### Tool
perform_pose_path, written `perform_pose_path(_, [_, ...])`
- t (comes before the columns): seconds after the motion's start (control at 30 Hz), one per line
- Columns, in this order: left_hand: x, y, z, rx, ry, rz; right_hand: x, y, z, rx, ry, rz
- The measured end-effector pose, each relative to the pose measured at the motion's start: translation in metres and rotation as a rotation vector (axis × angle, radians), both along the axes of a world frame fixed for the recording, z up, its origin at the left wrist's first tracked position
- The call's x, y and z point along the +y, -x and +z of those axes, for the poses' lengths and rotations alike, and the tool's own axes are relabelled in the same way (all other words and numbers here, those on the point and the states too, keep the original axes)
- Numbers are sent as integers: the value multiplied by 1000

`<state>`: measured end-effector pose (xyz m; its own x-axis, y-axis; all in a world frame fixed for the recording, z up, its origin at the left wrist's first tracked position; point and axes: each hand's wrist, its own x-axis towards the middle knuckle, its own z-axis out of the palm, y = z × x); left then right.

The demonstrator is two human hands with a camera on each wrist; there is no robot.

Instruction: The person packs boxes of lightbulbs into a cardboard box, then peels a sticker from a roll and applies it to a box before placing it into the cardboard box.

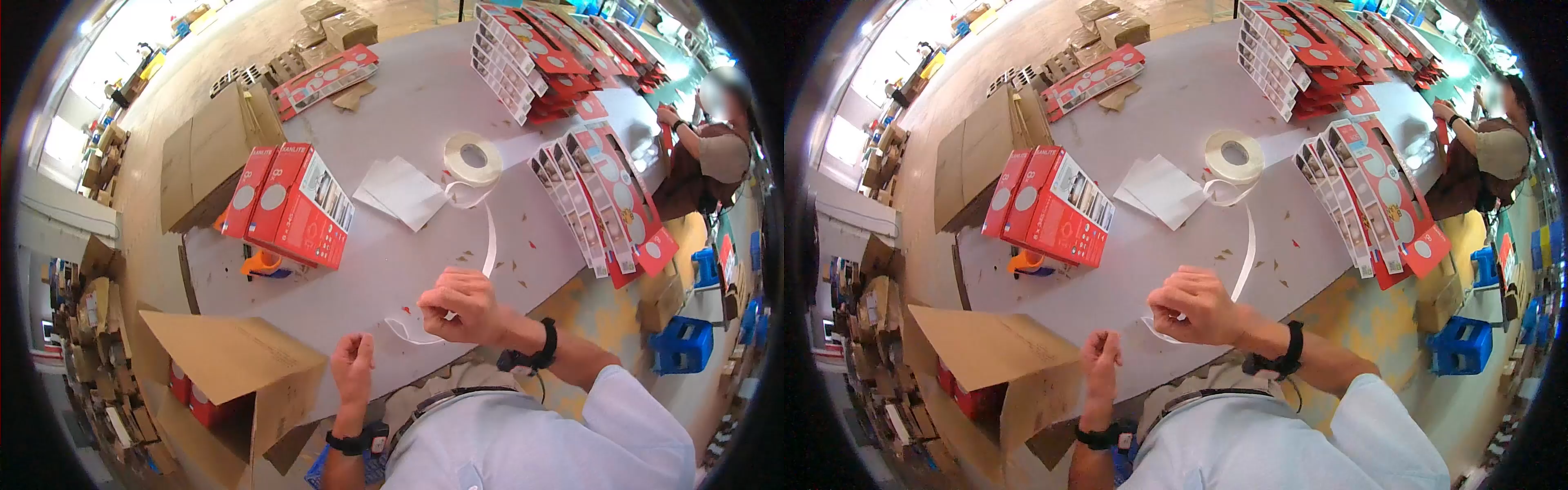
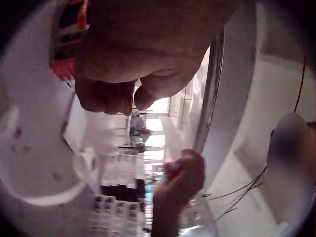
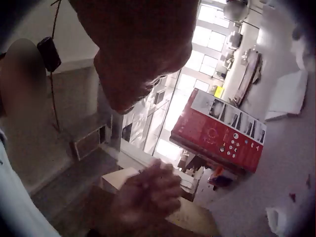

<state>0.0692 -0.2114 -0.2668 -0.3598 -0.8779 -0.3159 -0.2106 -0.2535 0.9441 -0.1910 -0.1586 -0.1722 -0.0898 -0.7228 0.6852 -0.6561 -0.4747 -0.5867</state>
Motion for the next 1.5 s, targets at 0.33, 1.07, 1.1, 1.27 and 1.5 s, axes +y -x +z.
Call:
perform_pose_path(0.33, [4, 46, 99, 581, -719, -224, 1, 13, 22, 497, 219, 335])
perform_pose_path(1.07, [10, 52, 97, 234, 15, -39, 27, -5, -11, -1040, -984, 409])
perform_pose_path(1.1, [9, 51, 97, 219, 18, -49, 25, -7, -10, -1036, -997, 406])
perform_pose_path(1.27, [8, 52, 96, 197, 28, -60, 21, -10, -11, -967, -976, 411])
perform_pose_path(1.5, [6, 51, 84, 94, 162, -53, 14, -16, -16, -1015, -926, 379])
